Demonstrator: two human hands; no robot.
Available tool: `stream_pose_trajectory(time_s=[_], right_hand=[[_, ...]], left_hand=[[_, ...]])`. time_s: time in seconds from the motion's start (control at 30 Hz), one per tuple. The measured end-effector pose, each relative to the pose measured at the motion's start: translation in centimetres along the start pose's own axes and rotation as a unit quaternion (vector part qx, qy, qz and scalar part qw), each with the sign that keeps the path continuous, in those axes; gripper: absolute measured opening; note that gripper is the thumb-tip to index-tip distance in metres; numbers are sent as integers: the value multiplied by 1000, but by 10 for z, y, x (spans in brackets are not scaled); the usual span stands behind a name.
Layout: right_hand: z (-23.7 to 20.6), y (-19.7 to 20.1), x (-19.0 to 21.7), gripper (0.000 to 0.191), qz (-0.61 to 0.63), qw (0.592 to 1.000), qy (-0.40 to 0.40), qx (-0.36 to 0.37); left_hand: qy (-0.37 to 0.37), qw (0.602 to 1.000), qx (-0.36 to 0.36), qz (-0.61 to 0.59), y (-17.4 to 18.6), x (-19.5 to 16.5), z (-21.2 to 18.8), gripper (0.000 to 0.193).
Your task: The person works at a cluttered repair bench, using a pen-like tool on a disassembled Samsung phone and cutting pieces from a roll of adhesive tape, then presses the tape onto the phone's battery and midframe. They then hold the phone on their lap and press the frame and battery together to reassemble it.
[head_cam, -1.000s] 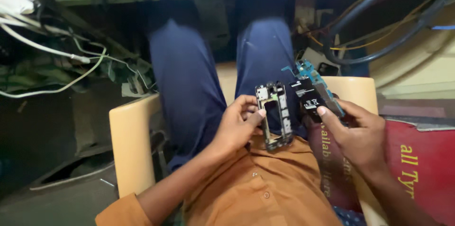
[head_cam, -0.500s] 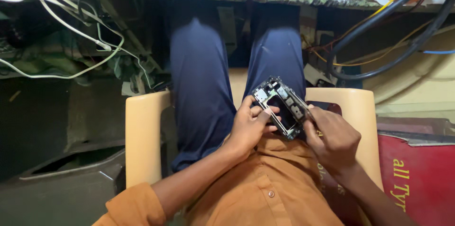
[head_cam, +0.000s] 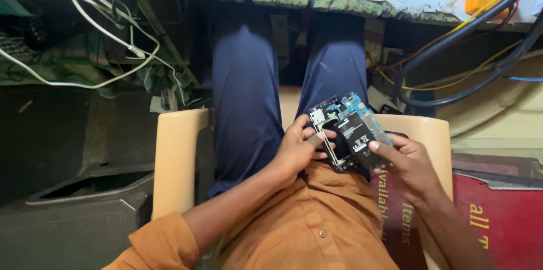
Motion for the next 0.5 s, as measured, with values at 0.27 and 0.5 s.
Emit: stream_pose_trajectory(time_s=[0.27,0.5], right_hand=[[12,-8,-23,29,6,999,-42,3],[7,-23,-14,28,6,999,-33,9]], left_hand=[[24,999,-1,-35,2,-6,5,31],[13,999,20,-47,-2,-10,3,38]])
Point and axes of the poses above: each hand's wrist, its own z-axis towards the middle knuckle, its own y-axis out of the back of the hand, x = y × z, the point moved 8 cm from there along z, towards the middle knuckle, and after that the axes turned 2 degrees about -z, right-handed, at the moved point
